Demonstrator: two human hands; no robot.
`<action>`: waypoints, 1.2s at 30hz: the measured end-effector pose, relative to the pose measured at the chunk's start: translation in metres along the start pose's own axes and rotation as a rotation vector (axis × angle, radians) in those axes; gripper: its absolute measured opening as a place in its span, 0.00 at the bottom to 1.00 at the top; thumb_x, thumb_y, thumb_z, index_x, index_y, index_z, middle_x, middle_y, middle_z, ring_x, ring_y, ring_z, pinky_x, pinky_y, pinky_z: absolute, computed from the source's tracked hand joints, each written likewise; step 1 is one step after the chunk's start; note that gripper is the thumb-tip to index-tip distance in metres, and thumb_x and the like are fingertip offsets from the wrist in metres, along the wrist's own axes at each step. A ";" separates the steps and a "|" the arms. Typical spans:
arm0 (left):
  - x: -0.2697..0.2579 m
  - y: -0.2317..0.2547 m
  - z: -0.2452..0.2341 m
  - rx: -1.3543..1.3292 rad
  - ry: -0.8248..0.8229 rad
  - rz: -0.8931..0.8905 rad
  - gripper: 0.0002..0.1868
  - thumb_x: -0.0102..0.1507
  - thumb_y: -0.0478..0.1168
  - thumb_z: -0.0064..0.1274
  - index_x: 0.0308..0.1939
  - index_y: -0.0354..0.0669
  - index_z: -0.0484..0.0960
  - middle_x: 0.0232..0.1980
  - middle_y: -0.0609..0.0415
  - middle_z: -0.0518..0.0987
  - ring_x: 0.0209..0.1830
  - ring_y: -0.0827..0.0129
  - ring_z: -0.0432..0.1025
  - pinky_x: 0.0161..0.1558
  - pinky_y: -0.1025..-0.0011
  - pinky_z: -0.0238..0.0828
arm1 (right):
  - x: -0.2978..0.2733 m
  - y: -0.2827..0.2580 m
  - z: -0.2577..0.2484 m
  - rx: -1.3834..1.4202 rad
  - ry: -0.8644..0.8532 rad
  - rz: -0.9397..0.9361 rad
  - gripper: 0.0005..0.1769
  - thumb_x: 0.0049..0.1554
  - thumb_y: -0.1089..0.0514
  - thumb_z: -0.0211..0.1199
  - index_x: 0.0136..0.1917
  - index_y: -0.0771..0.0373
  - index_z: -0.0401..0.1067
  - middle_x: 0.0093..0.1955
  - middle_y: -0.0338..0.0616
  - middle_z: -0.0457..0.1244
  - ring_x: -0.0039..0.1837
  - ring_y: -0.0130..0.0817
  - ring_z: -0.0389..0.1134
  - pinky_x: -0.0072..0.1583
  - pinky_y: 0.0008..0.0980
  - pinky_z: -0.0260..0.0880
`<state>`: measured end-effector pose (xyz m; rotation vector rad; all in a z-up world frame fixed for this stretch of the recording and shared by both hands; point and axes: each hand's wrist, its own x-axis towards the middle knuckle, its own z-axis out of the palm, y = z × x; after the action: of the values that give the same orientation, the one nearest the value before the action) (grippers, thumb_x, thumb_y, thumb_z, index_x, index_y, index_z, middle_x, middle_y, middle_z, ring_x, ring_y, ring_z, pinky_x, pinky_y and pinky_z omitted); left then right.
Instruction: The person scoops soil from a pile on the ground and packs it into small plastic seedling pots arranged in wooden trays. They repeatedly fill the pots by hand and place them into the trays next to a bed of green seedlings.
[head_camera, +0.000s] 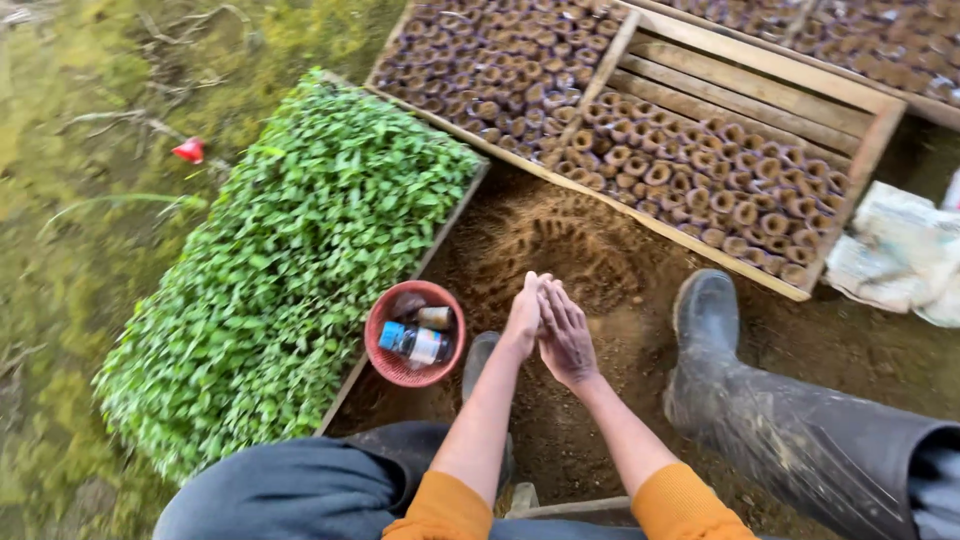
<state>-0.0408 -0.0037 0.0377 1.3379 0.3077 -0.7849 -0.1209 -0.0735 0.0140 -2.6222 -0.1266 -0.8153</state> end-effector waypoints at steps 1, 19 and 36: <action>-0.002 -0.002 0.001 -0.010 0.019 0.013 0.40 0.73 0.67 0.27 0.75 0.40 0.64 0.71 0.38 0.70 0.72 0.51 0.65 0.71 0.56 0.62 | -0.001 0.000 -0.001 0.016 0.001 -0.020 0.38 0.51 0.61 0.61 0.75 0.62 0.60 0.77 0.57 0.55 0.75 0.53 0.58 0.68 0.46 0.59; -0.020 0.023 -0.064 -0.152 0.195 0.056 0.33 0.75 0.63 0.32 0.73 0.43 0.66 0.68 0.37 0.71 0.67 0.47 0.69 0.66 0.48 0.65 | -0.004 0.005 0.025 -0.165 -0.429 0.144 0.48 0.49 0.62 0.62 0.82 0.54 0.55 0.79 0.49 0.56 0.78 0.47 0.55 0.73 0.58 0.52; -0.155 0.122 -0.191 0.032 1.039 0.299 0.18 0.66 0.42 0.47 0.55 0.36 0.79 0.44 0.45 0.85 0.32 0.70 0.80 0.27 0.79 0.78 | 0.069 -0.184 0.128 0.125 -0.763 -0.068 0.54 0.45 0.43 0.73 0.79 0.55 0.53 0.57 0.45 0.67 0.61 0.43 0.64 0.59 0.44 0.65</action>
<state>-0.0262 0.2314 0.1792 1.6874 0.8788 0.2177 -0.0331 0.1443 0.0186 -2.6701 -0.4532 0.2083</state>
